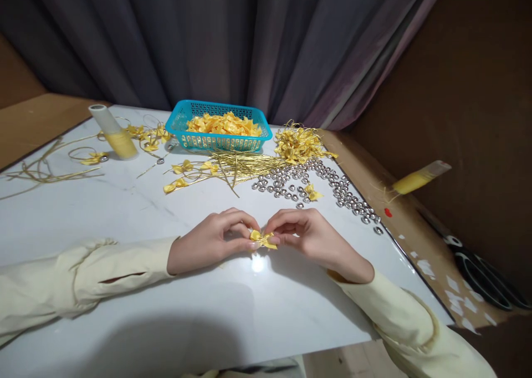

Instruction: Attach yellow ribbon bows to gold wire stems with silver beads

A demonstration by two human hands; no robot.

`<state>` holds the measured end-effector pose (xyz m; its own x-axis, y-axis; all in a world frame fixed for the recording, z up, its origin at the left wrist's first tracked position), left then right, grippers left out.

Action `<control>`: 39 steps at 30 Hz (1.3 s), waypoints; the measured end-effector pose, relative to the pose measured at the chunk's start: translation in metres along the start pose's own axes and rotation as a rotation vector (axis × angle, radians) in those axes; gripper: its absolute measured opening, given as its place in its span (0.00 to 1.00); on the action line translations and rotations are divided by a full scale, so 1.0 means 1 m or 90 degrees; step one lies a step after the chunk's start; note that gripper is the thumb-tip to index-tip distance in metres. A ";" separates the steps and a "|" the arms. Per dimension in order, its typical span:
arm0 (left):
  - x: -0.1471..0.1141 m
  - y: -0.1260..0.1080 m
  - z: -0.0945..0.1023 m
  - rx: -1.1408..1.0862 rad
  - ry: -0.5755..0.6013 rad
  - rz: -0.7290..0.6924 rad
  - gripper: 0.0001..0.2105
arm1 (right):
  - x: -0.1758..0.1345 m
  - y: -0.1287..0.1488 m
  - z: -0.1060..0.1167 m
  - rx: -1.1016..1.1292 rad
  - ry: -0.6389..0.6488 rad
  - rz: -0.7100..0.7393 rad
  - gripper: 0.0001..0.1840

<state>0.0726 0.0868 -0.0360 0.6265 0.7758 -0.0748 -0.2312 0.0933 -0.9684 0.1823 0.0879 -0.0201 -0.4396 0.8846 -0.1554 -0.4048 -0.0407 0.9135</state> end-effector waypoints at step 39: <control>-0.025 0.020 -0.015 -0.407 -0.043 0.293 0.10 | 0.003 -0.007 -0.005 0.066 -0.010 -0.044 0.04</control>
<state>0.0637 0.0596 -0.0571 0.5209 0.6872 -0.5063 0.0298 -0.6075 -0.7938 0.1792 0.0885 -0.0287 -0.4005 0.8910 -0.2138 -0.3475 0.0683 0.9352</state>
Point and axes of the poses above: each hand's wrist, its own x-axis towards the middle knuckle, its own z-axis out of the back of the hand, y = z × x, the point moved 9 cm from there along x, towards the middle knuckle, and after that the axes turned 4 degrees about -x, right-handed, at the moved point
